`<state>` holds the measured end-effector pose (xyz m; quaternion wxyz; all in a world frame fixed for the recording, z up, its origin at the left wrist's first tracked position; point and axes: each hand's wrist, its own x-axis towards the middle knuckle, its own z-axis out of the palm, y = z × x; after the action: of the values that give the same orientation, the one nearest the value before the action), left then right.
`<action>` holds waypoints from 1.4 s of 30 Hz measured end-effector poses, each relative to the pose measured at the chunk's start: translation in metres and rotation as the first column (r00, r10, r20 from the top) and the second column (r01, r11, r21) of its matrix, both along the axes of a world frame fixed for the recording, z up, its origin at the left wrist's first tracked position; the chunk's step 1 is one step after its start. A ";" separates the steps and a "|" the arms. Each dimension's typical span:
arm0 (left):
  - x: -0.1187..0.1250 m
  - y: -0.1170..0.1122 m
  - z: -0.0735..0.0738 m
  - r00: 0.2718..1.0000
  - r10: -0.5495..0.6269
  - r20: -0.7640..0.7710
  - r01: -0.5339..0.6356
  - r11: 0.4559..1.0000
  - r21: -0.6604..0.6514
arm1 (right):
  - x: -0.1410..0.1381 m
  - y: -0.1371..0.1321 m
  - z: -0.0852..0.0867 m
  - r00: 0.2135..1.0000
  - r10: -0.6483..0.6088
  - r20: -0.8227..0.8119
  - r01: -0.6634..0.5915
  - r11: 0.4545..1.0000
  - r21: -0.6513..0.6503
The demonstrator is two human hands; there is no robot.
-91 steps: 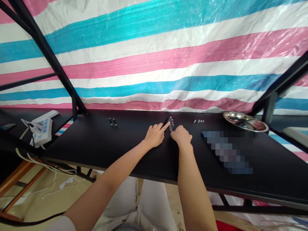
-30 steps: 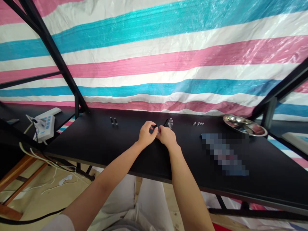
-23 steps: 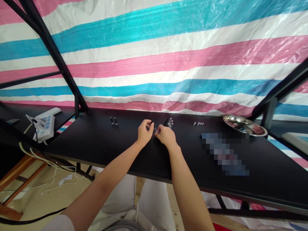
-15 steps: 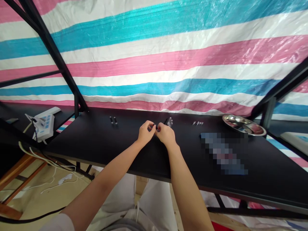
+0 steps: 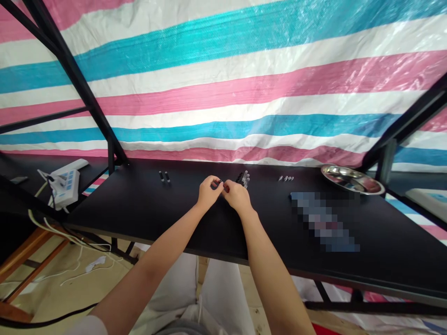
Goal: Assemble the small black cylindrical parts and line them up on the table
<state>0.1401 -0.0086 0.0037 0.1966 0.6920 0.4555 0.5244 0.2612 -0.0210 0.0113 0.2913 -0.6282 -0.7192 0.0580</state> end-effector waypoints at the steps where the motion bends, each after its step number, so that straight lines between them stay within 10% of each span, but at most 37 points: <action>1: -0.002 0.000 -0.001 1.000 0.000 -0.007 0.000 1.000 0.004 | -0.001 0.000 -0.001 1.000 0.014 -0.007 -0.014 1.000 0.002; 10: -0.069 -0.001 0.005 0.992 -0.069 -0.109 0.080 0.992 0.099 | -0.036 0.004 -0.012 0.895 0.216 -0.389 -0.209 0.976 0.062; 14: -0.099 0.000 0.014 0.971 0.096 0.217 -0.104 0.994 0.026 | -0.064 0.017 -0.017 0.879 0.253 -0.405 -0.266 0.964 0.025; 20: -0.119 0.005 0.027 0.577 0.311 0.755 -0.265 0.946 -0.187 | -0.116 0.048 -0.016 0.892 0.273 -0.361 -0.307 0.951 -0.040; 27: -0.131 0.011 0.031 0.233 0.413 0.881 -0.160 0.909 -0.384 | -0.160 0.078 -0.018 0.909 0.302 -0.288 -0.337 0.938 -0.079; 42: -0.130 0.008 0.033 0.223 0.409 0.885 -0.107 0.912 -0.395 | -0.163 0.087 -0.029 0.903 0.291 -0.316 -0.334 0.938 -0.093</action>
<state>0.0105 -0.0002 0.0367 0.4249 0.1183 0.4152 0.7957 0.0982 0.0663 -0.0175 0.3368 -0.5080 -0.7524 0.2498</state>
